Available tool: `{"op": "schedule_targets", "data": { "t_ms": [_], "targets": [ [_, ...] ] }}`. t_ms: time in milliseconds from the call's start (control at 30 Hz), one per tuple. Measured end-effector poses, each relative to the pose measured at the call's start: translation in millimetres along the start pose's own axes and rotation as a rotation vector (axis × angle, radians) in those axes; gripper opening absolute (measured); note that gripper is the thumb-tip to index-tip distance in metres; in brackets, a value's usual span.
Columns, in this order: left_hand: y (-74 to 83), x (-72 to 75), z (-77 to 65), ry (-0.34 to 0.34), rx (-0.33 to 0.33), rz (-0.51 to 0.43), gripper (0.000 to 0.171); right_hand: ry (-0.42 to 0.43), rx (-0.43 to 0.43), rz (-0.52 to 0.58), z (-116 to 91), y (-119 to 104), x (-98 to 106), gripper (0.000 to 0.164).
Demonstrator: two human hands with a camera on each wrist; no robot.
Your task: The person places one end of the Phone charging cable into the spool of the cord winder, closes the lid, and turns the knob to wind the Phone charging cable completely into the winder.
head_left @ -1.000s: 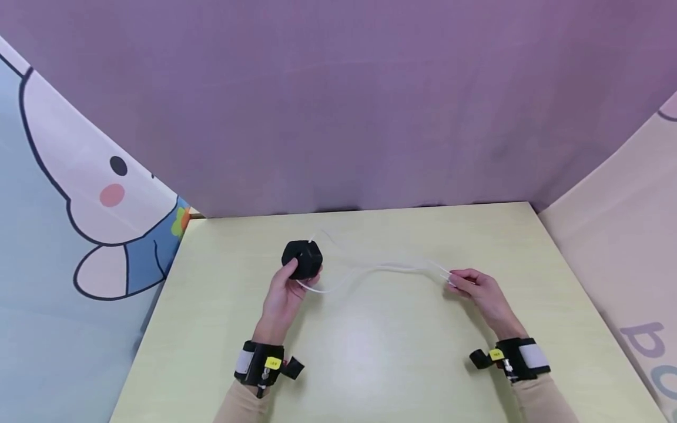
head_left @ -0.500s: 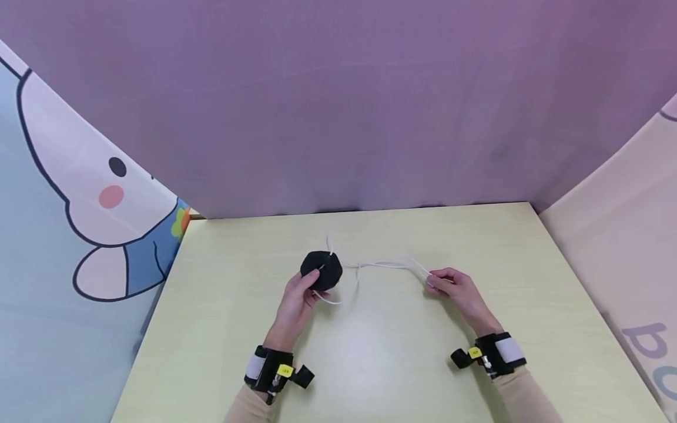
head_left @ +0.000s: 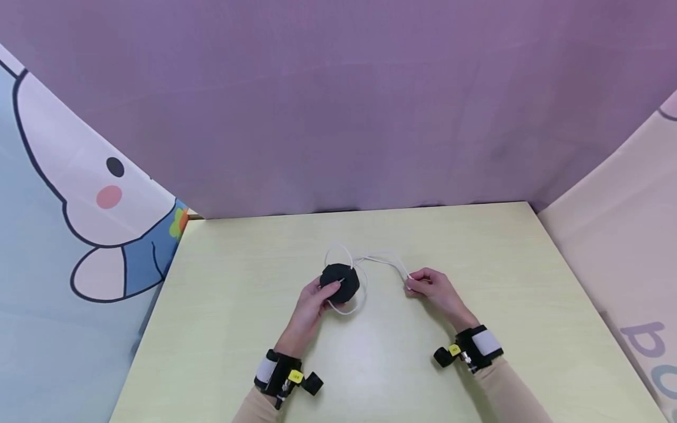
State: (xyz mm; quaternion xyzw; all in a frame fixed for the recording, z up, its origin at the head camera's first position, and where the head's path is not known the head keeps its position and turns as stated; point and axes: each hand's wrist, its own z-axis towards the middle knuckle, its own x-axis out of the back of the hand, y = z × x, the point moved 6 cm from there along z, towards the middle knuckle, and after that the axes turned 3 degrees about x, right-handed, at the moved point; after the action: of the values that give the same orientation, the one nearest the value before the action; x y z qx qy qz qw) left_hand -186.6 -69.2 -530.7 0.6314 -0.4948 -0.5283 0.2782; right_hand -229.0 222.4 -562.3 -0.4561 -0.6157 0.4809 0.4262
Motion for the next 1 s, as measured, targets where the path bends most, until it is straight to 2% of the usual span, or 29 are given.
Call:
{"op": "schedule_targets", "data": {
  "t_ms": [367,500,667,833,1000],
  "targets": [
    [-14.8,4.1,4.5,0.074,0.048,0.066,0.039,-0.01,0.025,-0.134,2.9,-9.7,-21.0,0.023],
    [-21.4,2.1,5.5,0.075,0.052,0.118,0.044,0.004,0.046,-0.173,4.5,-11.4,-26.3,0.021],
    [-29.3,-1.2,6.6,0.076,0.066,0.137,0.045,0.03,0.054,-0.24,5.3,-12.4,-31.7,0.016],
    [-32.8,-4.0,7.4,0.071,0.047,0.159,0.044,0.049,0.06,-0.31,4.8,-12.6,-35.6,0.012],
    [-35.2,-4.2,8.5,0.091,0.024,0.212,0.048,0.044,0.101,-0.33,3.6,-16.9,-40.4,0.011]
  ]
}}
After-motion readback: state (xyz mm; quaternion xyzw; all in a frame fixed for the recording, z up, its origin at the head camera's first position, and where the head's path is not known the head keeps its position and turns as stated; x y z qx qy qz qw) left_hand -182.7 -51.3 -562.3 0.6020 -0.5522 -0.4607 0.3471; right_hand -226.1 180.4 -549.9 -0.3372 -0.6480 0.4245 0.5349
